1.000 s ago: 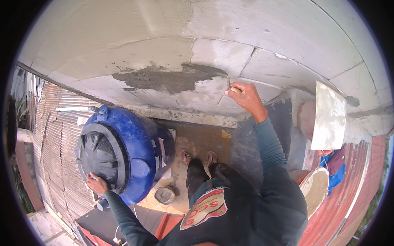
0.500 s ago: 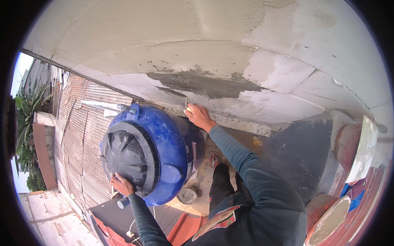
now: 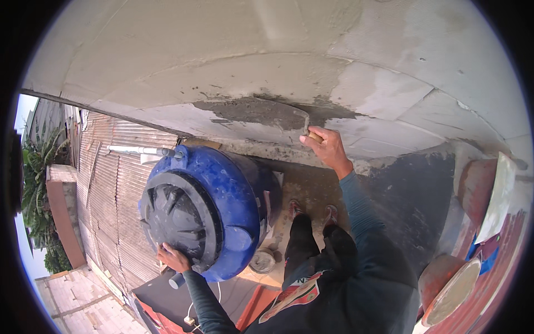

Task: The person applies mortar to a concrete block wall using a trowel, spreading the mixture across the surface and edges, then refills the trowel from a bucket of cement.

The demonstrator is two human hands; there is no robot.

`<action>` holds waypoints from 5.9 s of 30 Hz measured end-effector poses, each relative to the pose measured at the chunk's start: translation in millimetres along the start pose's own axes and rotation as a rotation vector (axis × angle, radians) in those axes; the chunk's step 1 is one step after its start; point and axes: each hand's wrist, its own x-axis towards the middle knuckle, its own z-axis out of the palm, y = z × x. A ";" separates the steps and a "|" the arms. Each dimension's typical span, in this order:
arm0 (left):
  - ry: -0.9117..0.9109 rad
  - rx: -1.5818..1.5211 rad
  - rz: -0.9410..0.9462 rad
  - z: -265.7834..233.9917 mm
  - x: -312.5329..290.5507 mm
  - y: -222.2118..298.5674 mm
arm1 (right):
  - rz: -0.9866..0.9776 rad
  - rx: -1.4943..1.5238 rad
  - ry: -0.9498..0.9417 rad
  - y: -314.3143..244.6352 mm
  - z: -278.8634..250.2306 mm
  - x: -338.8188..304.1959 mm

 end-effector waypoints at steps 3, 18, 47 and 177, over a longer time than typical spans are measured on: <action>-0.007 0.041 0.001 -2.3 -2.1 2.5 | -0.034 -0.072 -0.062 -20.2 -27.3 -7.9; 0.025 -0.040 0.013 -3.8 -2.4 -5.7 | -0.215 -0.444 -0.201 -88.7 6.4 29.5; 0.015 -0.063 0.007 -5.4 1.2 7.7 | -0.303 -0.717 -0.154 -68.3 25.6 -2.4; -0.059 -0.093 0.022 -1.4 0.9 -17.2 | -0.217 0.007 0.029 38.1 153.9 19.0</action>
